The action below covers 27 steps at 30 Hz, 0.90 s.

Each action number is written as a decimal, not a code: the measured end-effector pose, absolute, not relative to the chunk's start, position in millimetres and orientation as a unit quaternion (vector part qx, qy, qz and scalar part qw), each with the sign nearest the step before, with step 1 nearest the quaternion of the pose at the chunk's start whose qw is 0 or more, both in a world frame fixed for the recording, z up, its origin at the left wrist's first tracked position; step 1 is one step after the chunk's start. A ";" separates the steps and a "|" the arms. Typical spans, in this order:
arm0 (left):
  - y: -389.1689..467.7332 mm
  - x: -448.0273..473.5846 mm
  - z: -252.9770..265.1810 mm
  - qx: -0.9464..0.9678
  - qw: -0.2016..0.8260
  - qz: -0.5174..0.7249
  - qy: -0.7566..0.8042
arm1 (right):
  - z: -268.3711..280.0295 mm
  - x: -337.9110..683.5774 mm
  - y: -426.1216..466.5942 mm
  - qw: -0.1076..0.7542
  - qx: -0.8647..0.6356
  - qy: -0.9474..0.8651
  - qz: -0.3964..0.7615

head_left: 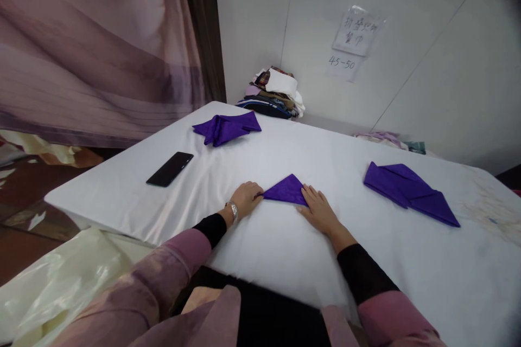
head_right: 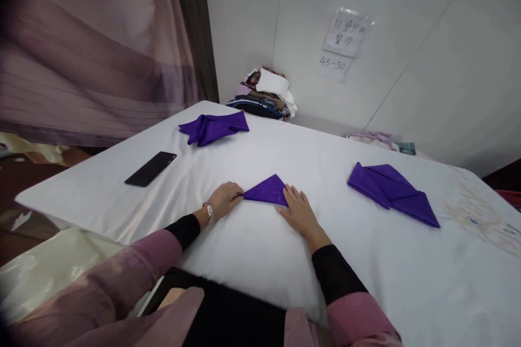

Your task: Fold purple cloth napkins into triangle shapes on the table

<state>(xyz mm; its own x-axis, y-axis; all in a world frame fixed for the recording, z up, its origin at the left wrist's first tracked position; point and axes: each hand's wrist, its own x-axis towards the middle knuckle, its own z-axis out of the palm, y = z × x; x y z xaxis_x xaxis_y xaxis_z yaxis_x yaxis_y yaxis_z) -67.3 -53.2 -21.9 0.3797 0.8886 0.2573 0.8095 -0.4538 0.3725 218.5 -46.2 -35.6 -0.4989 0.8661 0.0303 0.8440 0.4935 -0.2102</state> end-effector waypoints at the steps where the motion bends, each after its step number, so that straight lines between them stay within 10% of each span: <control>1: -53.5 -67.4 -22.8 0.824 0.088 0.215 0.517 | -35.5 218.4 -46.1 0.065 -0.496 -0.862 0.084; 27: -10.5 19.6 -31.0 0.892 0.107 0.094 0.429 | -27.5 212.1 -45.8 0.107 -0.493 -0.854 0.126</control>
